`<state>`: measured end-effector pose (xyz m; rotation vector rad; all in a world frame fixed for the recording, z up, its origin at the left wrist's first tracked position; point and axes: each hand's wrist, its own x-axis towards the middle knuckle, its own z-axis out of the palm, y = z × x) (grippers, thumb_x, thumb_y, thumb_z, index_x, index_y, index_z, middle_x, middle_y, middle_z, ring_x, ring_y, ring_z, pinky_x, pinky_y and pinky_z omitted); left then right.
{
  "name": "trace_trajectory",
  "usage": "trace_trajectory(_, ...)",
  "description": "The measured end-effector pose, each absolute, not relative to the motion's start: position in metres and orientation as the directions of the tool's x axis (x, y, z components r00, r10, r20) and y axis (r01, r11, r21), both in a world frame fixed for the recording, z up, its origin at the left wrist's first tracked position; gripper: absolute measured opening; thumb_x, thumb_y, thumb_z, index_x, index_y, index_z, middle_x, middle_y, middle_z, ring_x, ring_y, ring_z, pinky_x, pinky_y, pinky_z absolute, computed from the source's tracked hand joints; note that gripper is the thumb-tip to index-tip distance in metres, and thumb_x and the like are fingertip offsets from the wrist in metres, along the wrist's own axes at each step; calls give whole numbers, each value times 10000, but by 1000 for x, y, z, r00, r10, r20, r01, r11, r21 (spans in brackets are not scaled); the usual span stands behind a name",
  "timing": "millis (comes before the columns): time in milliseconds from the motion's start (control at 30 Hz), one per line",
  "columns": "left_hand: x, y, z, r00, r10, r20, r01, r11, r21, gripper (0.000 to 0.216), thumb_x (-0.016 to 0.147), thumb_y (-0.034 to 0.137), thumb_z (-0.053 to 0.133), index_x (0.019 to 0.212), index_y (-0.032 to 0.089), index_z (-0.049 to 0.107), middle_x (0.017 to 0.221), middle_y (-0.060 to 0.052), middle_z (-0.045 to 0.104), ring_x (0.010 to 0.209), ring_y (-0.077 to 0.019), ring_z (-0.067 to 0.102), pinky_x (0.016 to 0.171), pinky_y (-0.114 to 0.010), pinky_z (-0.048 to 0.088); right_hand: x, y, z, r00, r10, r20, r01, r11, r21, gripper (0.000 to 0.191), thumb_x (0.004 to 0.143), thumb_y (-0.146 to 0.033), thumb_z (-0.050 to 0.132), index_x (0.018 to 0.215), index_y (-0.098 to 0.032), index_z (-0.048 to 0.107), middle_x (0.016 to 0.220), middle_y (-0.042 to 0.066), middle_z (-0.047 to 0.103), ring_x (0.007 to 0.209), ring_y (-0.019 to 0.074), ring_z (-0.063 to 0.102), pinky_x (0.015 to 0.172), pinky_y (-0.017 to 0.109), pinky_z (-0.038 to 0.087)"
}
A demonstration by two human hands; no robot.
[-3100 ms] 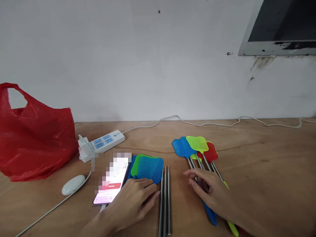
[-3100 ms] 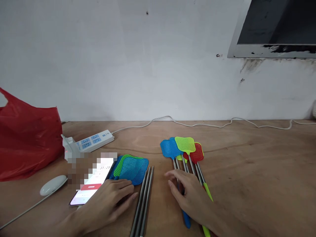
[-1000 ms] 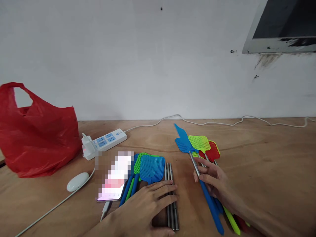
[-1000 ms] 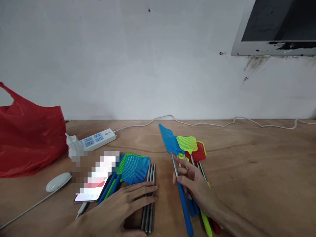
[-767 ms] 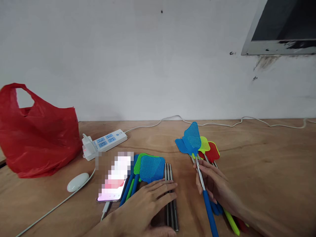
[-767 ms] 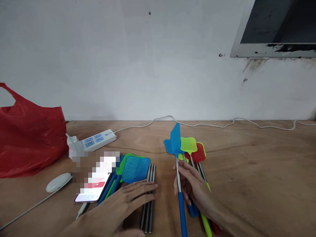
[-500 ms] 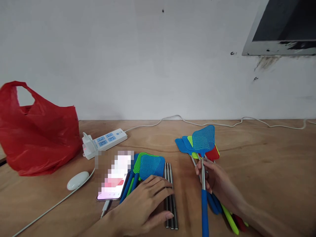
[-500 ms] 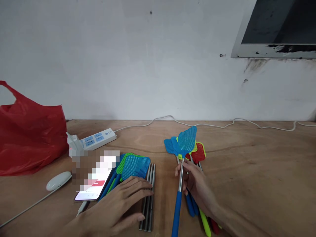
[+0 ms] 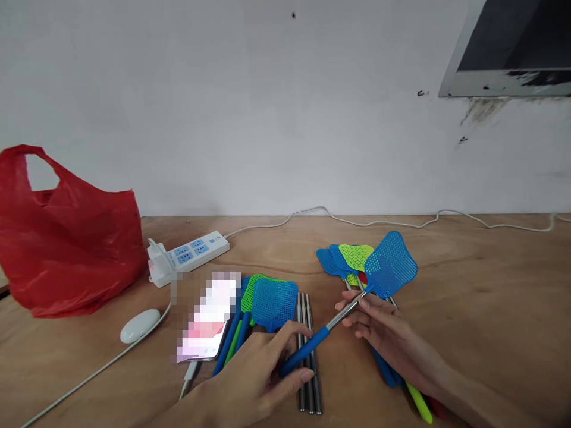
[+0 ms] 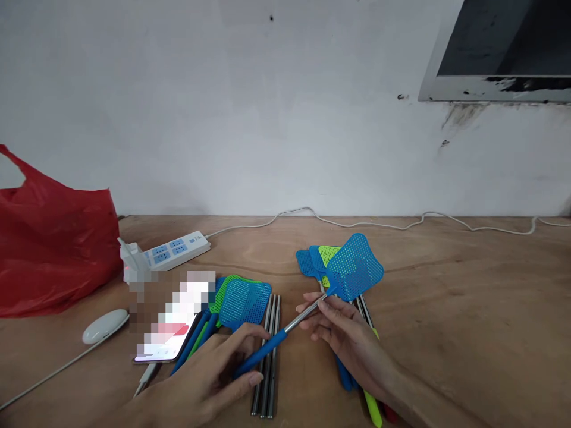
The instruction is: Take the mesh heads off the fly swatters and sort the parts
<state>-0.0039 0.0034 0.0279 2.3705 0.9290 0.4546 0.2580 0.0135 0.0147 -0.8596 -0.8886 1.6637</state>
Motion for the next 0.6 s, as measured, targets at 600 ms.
trace_trajectory(600,-2,2,27,673,737,63,604,-597,528,86,1019,306,411,1001,243,468,928,-12,650,775,-209,561,682,-309,373,255,7,19,-306,948,-87,-373,-203,-905,301,820,-476,764,981,-223,799,896,76,751,829,177,685,693,263,519)
